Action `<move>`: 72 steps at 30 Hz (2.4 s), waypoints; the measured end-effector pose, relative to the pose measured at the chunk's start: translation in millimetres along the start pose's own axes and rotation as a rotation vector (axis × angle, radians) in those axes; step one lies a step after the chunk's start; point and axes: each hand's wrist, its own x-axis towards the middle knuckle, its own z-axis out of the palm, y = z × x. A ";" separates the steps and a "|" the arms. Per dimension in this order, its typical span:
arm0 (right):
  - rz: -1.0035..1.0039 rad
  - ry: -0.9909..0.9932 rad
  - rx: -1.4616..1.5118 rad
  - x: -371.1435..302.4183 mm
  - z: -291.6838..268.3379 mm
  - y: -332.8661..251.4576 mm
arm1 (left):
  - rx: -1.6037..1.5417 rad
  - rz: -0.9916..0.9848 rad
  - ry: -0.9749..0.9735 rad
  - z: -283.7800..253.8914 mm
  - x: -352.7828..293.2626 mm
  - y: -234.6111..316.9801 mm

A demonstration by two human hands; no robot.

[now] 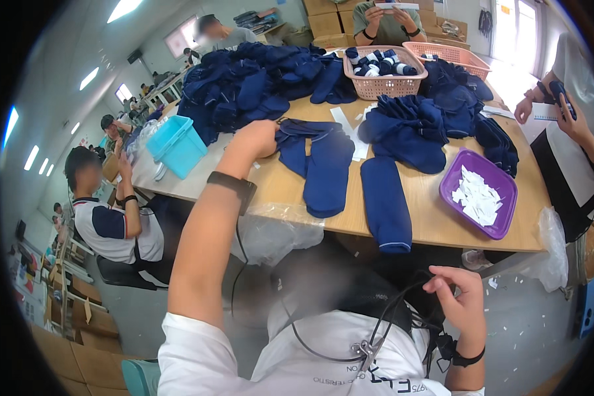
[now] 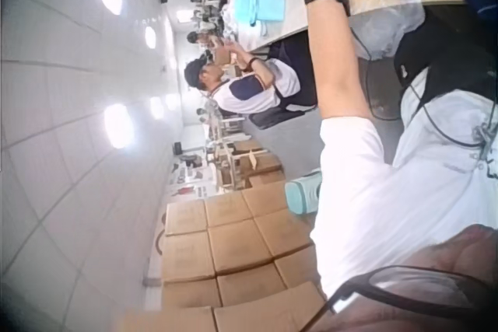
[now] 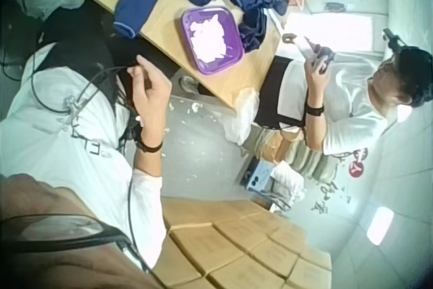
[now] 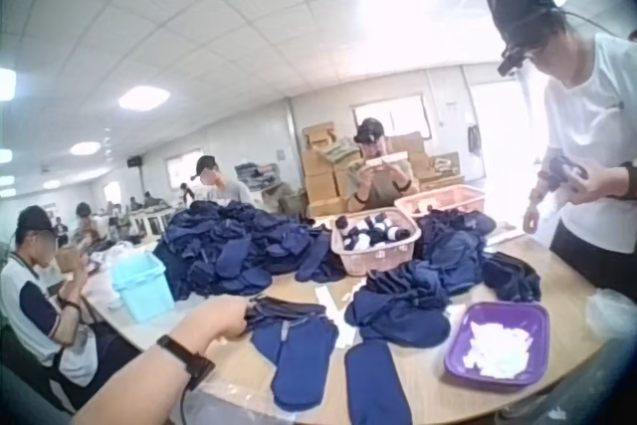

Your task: Applying labels and folding blue fabric components for shoe manufacturing.

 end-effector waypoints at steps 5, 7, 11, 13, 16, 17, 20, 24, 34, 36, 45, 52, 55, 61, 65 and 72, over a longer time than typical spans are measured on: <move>-0.029 -0.080 0.172 7.9 15.0 10.4 | 0.007 0.207 0.499 38.6 31.1 31.6; -0.062 -0.067 0.052 10.4 25.6 10.0 | 0.143 0.141 0.333 34.6 59.4 24.1; 0.028 -0.098 0.129 -5.5 18.3 9.9 | 0.152 0.055 0.079 64.7 100.1 36.9; -0.012 -0.180 0.027 -4.1 15.3 11.8 | 0.082 0.008 0.270 72.1 104.1 20.1; -0.038 -0.166 -0.006 1.4 5.0 16.3 | -0.012 0.011 0.555 34.5 70.2 -0.9; -0.065 -0.125 0.009 2.2 2.5 7.0 | -0.024 0.063 0.617 9.7 56.7 -12.8; -0.083 -0.083 0.091 -9.1 -11.3 -9.0 | -0.274 0.208 0.846 -50.5 4.9 39.2; -0.225 -0.026 0.552 -8.1 10.6 -52.5 | -0.373 0.680 0.826 -35.0 -141.4 194.9; 0.108 0.096 0.869 5.2 57.6 -59.1 | -0.739 0.849 0.066 -1.3 -232.4 190.7; 0.138 0.169 0.918 8.9 65.8 -52.5 | -0.731 0.902 -0.039 0.4 -243.1 173.3; 0.233 -0.132 0.940 16.4 88.2 -70.7 | -0.479 0.522 0.733 45.1 -205.0 213.4; 0.185 0.498 0.625 44.3 37.2 -53.2 | -0.926 1.007 0.766 68.1 -212.4 193.2; 0.015 0.538 0.520 68.7 -71.9 -32.6 | -1.429 0.938 0.645 63.9 -233.1 100.0; 0.098 0.523 0.065 55.9 91.8 -88.4 | -0.976 0.551 1.063 39.9 -243.3 114.7; 0.070 -0.164 0.342 59.2 122.9 -45.9 | -0.436 0.506 1.082 46.9 -215.0 152.9; 0.509 -0.152 0.806 53.0 119.3 -71.3 | -0.572 0.717 0.851 87.3 -208.6 167.2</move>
